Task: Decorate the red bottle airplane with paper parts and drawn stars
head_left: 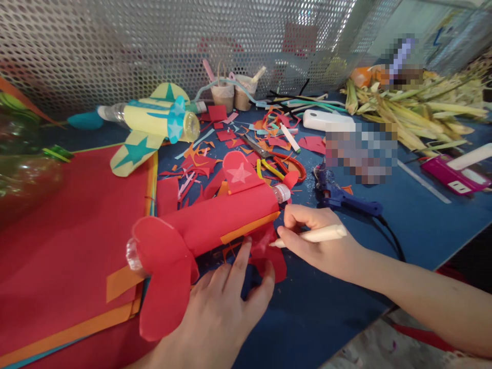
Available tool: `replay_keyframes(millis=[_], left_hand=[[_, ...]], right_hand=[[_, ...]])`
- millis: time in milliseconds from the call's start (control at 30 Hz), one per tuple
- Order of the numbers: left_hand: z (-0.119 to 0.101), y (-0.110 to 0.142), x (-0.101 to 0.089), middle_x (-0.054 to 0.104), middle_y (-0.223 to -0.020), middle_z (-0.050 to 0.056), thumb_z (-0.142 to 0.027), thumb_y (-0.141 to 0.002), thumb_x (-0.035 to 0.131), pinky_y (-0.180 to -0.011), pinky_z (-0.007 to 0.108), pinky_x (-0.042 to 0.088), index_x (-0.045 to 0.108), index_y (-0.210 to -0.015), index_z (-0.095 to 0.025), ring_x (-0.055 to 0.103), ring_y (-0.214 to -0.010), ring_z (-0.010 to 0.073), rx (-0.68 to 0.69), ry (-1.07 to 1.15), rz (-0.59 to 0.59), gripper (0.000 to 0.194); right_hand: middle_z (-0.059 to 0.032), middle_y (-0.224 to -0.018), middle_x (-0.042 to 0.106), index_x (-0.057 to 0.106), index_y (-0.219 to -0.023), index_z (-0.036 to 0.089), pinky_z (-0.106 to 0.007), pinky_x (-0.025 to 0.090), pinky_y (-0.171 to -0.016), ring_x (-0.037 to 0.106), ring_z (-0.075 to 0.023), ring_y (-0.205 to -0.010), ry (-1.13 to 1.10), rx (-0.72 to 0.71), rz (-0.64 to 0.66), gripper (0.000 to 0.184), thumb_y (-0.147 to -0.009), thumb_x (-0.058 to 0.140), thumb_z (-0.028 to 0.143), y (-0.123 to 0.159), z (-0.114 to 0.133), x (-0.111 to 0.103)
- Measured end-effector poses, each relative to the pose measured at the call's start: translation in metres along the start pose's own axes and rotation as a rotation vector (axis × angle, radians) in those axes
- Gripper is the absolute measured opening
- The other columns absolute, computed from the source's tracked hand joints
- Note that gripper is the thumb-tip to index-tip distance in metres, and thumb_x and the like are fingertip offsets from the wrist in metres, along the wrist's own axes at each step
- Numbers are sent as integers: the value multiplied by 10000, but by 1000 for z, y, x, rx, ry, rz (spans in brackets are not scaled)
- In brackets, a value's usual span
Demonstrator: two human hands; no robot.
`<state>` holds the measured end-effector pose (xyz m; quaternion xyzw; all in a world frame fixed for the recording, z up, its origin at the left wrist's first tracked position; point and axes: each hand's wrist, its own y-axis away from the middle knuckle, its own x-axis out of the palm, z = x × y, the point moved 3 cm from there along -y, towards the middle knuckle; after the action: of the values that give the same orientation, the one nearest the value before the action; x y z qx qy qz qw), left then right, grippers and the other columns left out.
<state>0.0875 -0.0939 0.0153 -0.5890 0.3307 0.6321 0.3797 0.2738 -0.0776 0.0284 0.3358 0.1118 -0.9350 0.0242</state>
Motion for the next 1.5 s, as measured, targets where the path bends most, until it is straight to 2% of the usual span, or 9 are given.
replay_keyframes(millis=[133, 300, 700, 867, 1000, 1167, 1267, 1500], left_hand=[[0, 0, -2, 588, -1287, 113, -9, -842, 454, -717, 333, 574, 524, -1289, -334, 667, -869, 205, -11, 23, -8, 557], [-1, -1, -5, 646, -1191, 138, 14, -840, 431, -656, 316, 573, 550, -1269, -295, 676, -810, 210, 28, -61, -21, 542], [-2, -5, -5, 623, -1245, 125, 11, -842, 429, -639, 290, 573, 525, -1286, -334, 684, -778, 187, 18, -103, 7, 570], [-2, -5, -6, 621, -1248, 149, 5, -842, 450, -656, 316, 575, 548, -1257, -334, 691, -815, 210, 11, -115, 14, 545], [-2, -1, 1, 599, -1269, 147, -27, -841, 480, -676, 339, 573, 505, -1299, -322, 678, -829, 215, 21, -70, -1, 546], [-3, -1, 5, 599, -1252, 154, -47, -826, 498, -715, 341, 572, 466, -1317, -293, 672, -834, 202, 34, -109, 36, 550], [-4, -2, 3, 586, -1270, 166, -41, -819, 491, -710, 348, 569, 423, -1351, -285, 671, -825, 207, 34, -132, 46, 589], [-5, 3, -3, 535, -1333, 191, -22, -785, 459, -696, 364, 562, 319, -1426, -220, 662, -841, 230, 21, -169, -42, 685]], right_hand=[[92, -499, 348, 332, -610, 215, -189, 248, -422, 299, -63, -439, 0, 8, 1, 271, -803, 509, 145, 0, 0, 0], [95, -499, 326, 320, -605, 213, -184, 242, -424, 289, -60, -442, 11, -6, -11, 282, -793, 509, 121, -1, -1, 0], [91, -492, 321, 312, -595, 218, -193, 246, -423, 289, -67, -439, 15, 11, -14, 278, -784, 498, 133, -1, 1, 0], [90, -498, 315, 305, -597, 221, -185, 272, -425, 302, -68, -440, -15, 3, -13, 280, -790, 487, 132, -2, 2, 1], [89, -497, 318, 297, -597, 223, -192, 277, -429, 295, -74, -445, -14, 6, -10, 285, -788, 488, 130, 0, 2, 0], [71, -519, 362, 314, -595, 223, -213, 262, -427, 327, -84, -453, -34, -17, -109, 294, -829, 490, 193, 3, 2, -4], [69, -519, 365, 321, -602, 223, -218, 277, -430, 346, -86, -448, -25, -41, -126, 295, -843, 491, 213, 4, 3, -4], [66, -523, 357, 321, -612, 224, -231, 280, -429, 344, -92, -446, -29, -52, -113, 286, -847, 485, 219, 6, 2, -3]])
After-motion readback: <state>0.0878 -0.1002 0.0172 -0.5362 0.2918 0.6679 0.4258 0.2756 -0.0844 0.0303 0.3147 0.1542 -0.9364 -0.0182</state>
